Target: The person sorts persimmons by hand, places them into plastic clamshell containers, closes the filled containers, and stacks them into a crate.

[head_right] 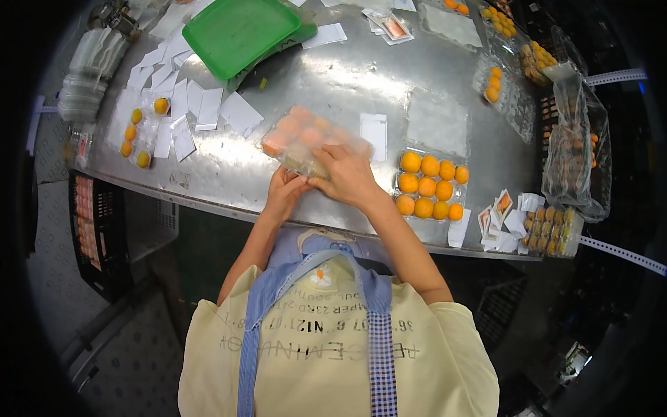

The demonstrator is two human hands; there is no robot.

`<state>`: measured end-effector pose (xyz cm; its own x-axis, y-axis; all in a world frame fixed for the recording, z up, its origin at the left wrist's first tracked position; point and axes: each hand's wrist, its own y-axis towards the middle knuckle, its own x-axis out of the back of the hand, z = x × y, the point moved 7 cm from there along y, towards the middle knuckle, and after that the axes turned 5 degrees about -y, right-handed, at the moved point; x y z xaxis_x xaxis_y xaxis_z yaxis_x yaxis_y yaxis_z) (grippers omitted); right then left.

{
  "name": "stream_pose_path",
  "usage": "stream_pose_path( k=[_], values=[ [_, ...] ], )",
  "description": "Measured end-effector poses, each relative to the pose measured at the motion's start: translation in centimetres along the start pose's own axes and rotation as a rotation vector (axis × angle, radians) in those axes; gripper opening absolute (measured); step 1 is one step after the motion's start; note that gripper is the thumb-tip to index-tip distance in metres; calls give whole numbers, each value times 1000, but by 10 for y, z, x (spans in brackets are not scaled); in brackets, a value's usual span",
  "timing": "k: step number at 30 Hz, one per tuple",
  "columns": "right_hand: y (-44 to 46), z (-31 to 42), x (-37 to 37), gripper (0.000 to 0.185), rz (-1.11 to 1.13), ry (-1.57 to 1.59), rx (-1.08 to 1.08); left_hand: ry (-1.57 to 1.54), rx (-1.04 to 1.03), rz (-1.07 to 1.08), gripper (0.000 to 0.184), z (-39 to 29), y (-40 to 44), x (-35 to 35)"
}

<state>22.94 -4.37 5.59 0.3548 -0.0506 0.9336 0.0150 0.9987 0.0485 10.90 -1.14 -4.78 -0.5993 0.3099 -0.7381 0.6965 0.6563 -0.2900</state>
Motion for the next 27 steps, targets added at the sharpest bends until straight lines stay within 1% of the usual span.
stream_pose_path(
  k=[3,5,8,9,12,15,18,20,21,23,26,27],
  values=[
    [1,5,-1,48,17,-56,44,9,-5,-22,47,-1,1,0],
    [3,8,-3,48,23,-15,78,5,-22,-51,47,-3,1,-2],
    [6,15,-4,46,52,-43,142,23,-1,-92,55,0,1,-1],
    [7,17,-5,46,63,-68,166,28,-1,-107,55,0,1,-1],
    [5,25,-15,44,50,-313,218,46,0,-140,53,0,4,-1],
    [4,30,-16,42,-10,-357,259,63,13,-167,49,0,5,-1],
    [1,37,-21,38,-155,-483,301,99,29,-238,48,3,4,3],
    [0,39,-21,35,-93,-383,251,152,12,-302,46,12,4,14],
    [0,40,-22,34,-61,-334,227,144,35,-315,46,15,2,18],
    [0,39,-35,31,-42,-357,240,132,83,-339,45,17,-2,27],
    [-2,39,-37,27,-17,-297,206,86,96,-279,46,16,-3,26],
    [-2,37,-35,25,-11,-265,189,113,84,-282,47,16,-2,27]
  ],
)
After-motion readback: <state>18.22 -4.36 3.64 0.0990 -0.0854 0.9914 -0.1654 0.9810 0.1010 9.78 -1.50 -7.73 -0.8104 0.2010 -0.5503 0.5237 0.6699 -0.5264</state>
